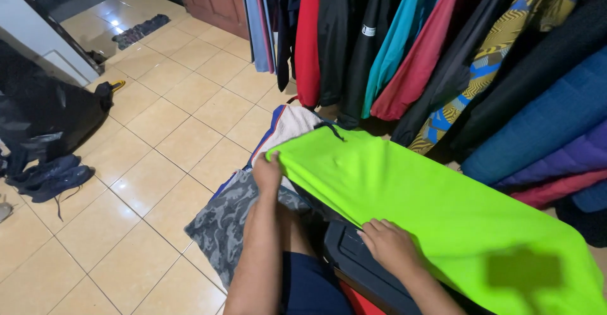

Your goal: The person folds a neon green jacket on top of a black suitcase. They smooth the fabric, fold the sleeves inward, and fold the jacket in half multiple times to create a compact bundle.

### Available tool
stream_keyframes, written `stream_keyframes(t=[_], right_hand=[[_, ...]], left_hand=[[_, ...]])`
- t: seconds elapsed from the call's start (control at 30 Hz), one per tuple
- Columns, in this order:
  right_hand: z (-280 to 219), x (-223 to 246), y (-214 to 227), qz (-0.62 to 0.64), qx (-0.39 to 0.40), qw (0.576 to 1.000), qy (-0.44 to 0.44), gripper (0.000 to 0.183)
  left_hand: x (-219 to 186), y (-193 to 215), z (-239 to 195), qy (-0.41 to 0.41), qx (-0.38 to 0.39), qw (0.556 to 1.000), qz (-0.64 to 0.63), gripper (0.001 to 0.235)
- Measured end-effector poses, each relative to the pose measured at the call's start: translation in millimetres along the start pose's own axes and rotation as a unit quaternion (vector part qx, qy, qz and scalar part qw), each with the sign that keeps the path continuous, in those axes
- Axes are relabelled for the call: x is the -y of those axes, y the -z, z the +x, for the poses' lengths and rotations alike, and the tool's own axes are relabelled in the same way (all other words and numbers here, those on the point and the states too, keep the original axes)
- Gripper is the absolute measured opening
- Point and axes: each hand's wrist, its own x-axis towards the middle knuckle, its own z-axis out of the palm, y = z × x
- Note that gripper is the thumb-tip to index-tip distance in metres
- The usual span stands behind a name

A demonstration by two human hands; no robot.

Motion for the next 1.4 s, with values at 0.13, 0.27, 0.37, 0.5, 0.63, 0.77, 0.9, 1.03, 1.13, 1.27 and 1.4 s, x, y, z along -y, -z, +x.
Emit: stream_keyframes(t=[0.13,0.27,0.37,0.5,0.63,0.77,0.9,1.03,1.13,1.27,1.4], right_hand=[[-4.6,-3.8,-21.3,-0.044,0.143,0.984,-0.094,0.046],[-28.5,-15.8,-39.8,-0.15,0.257,0.942,-0.153,0.072],[-48.5,-27.9,-59.3,-0.226,0.252,0.933,-0.12,0.074],[-57.3,-47.4,-106.4,-0.301,0.074,0.947,-0.082,0.064],[-49.6,-47.5,-133.5,-0.301,0.029,0.951,-0.057,0.069],[-40.9,-47.7,-139.9,-0.285,0.056,0.956,-0.043,0.053],[-35.3,-50.8,-130.9,-0.298,-0.005,0.954,-0.003,0.051],[-36.3,-59.8,-137.2,-0.327,-0.096,0.936,0.091,0.025],[-38.5,-91.9,-171.1,-0.264,0.021,0.962,0.064,0.018],[-34.0,-116.0,-184.6,-0.098,0.212,0.971,-0.056,0.032],[-47.7,-127.0,-173.4,0.024,0.114,0.982,-0.15,0.035]], left_hand=[[16.6,16.1,13.1,0.002,-0.068,0.997,-0.036,0.038],[5.8,31.7,11.3,0.076,-0.023,0.994,-0.07,0.047],[-26.9,52.8,-10.2,0.182,0.0,0.965,-0.187,0.064],[17.0,3.3,17.1,0.231,-0.003,0.902,-0.366,0.079],[16.8,-10.3,13.4,0.284,0.044,0.792,-0.538,0.027],[-1.0,-3.7,0.0,0.194,0.028,0.861,-0.468,0.026],[-23.8,3.1,-16.5,0.152,0.042,0.879,-0.45,0.018],[-40.3,15.7,-27.5,0.174,0.05,0.898,-0.4,0.016],[-29.4,7.4,-20.9,0.164,0.019,0.917,-0.363,0.017],[-31.0,13.2,-26.1,0.18,0.009,0.924,-0.338,0.018],[-27.5,13.2,-20.4,0.198,0.018,0.929,-0.313,0.022]])
